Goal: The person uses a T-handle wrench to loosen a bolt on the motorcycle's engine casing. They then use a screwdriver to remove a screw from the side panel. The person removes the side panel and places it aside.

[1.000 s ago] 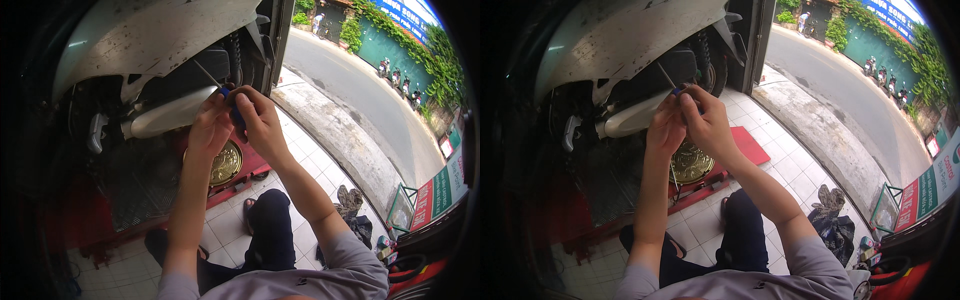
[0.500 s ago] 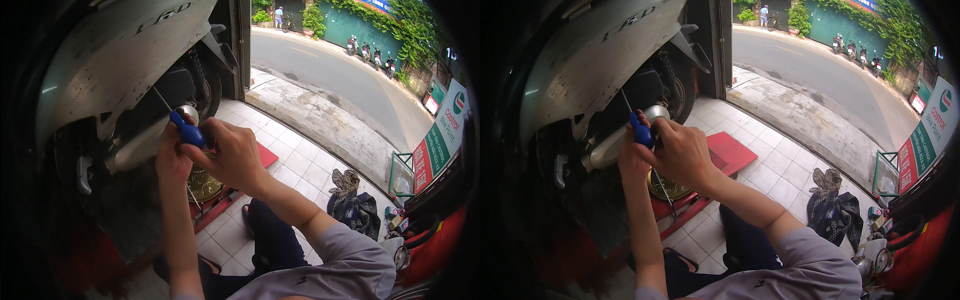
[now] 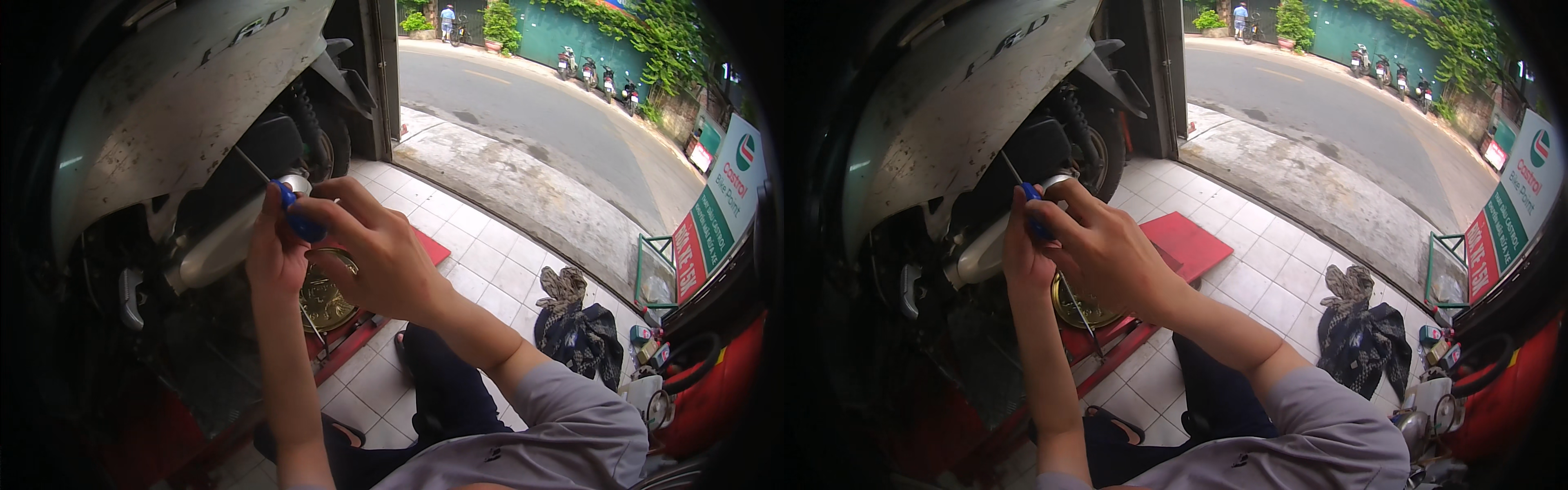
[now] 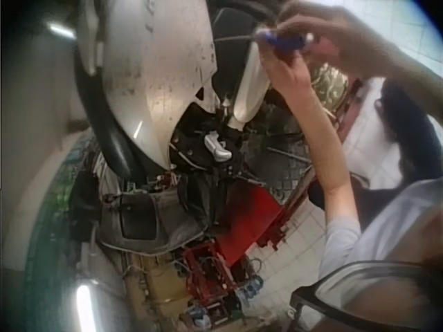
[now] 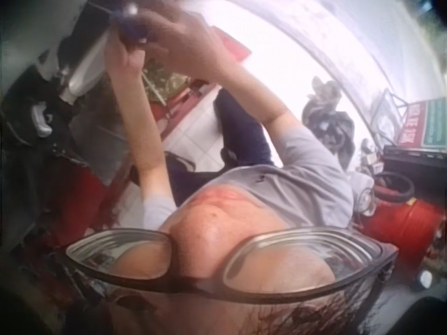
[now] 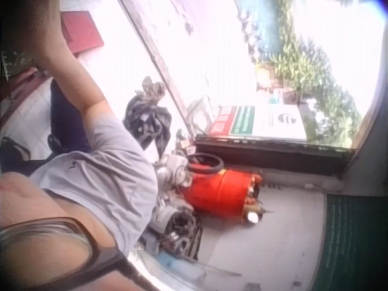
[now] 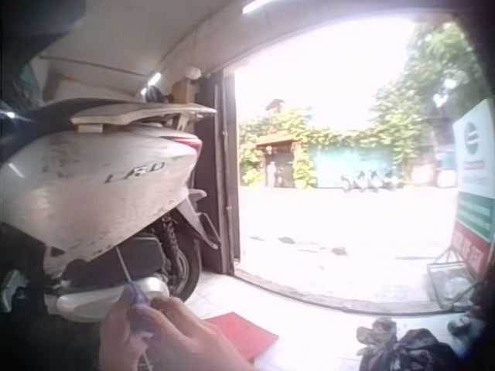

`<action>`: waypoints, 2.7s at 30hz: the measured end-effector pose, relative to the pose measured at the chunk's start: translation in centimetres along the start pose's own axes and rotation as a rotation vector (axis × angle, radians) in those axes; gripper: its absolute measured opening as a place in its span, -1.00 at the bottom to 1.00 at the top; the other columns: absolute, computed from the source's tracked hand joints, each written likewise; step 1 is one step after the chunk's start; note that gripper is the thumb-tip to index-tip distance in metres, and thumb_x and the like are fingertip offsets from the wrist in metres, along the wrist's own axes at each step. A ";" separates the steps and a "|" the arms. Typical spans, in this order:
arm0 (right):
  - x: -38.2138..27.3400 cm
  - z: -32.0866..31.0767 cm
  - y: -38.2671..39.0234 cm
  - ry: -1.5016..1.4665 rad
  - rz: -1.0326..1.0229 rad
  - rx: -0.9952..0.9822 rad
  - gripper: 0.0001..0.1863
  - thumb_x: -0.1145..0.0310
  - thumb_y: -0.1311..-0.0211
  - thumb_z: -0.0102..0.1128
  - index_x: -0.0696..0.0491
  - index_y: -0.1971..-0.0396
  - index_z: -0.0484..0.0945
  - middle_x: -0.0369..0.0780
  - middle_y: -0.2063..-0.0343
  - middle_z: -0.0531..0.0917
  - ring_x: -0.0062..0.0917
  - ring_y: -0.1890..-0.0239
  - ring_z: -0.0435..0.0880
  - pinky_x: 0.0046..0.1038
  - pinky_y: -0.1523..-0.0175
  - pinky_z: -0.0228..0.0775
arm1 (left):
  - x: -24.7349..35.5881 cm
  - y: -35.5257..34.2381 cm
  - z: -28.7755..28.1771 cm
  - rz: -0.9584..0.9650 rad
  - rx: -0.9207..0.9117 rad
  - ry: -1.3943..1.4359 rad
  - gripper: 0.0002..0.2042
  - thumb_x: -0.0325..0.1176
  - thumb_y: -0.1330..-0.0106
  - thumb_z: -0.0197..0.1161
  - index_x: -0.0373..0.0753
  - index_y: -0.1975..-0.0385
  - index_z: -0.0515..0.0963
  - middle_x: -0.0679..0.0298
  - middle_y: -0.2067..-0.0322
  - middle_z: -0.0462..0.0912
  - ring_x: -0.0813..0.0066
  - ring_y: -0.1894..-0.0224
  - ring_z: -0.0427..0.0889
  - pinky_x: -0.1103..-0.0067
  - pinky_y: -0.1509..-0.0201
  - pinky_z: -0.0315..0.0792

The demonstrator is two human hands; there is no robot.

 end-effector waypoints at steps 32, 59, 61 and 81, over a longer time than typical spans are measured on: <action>2.2 1.6 -0.4 -0.008 0.077 0.060 -0.55 0.55 0.12 0.42 0.18 0.15 0.49 -0.15 0.36 0.55 -0.42 0.49 0.65 -0.45 0.41 0.48 | 0.5 -0.6 3.1 0.018 -0.169 0.123 -0.74 -0.39 -0.40 0.17 -0.45 0.05 0.47 0.06 0.05 0.59 0.31 -0.01 0.61 0.44 -0.16 0.53; 1.3 1.6 0.2 0.108 0.205 0.062 -0.69 0.38 -0.07 0.41 0.17 0.29 0.48 -0.18 0.64 0.59 -0.43 0.64 0.63 -0.50 0.51 0.41 | 0.6 -0.6 2.7 -0.016 -0.051 -0.043 -0.83 -0.30 -0.35 0.28 -0.26 0.23 0.55 0.27 0.28 0.66 0.47 0.17 0.67 0.49 -0.02 0.57; 1.2 1.2 0.2 0.226 0.311 0.001 -0.70 0.38 -0.08 0.39 0.16 0.28 0.47 -0.18 0.66 0.58 -0.40 0.63 0.64 -0.47 0.52 0.40 | 0.7 0.3 5.3 0.041 -0.005 0.001 -0.82 -0.29 -0.35 0.29 -0.27 0.24 0.55 0.27 0.30 0.67 0.48 0.22 0.69 0.50 0.03 0.59; 0.1 2.1 -0.3 0.023 0.155 0.124 -0.66 0.40 -0.02 0.43 0.16 0.25 0.49 -0.21 0.51 0.64 -0.56 0.69 0.51 -0.53 0.54 0.32 | -0.2 -1.0 0.3 0.033 -0.148 -0.004 -0.80 -0.33 -0.37 0.24 -0.33 0.15 0.57 0.18 0.23 0.69 0.37 0.16 0.69 0.47 -0.03 0.57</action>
Point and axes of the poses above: each hand's wrist, its own y-axis away from the middle knuckle, its own z-axis out of the palm, x = y × z, the point moved 1 cm from there along -y, towards the middle knuckle
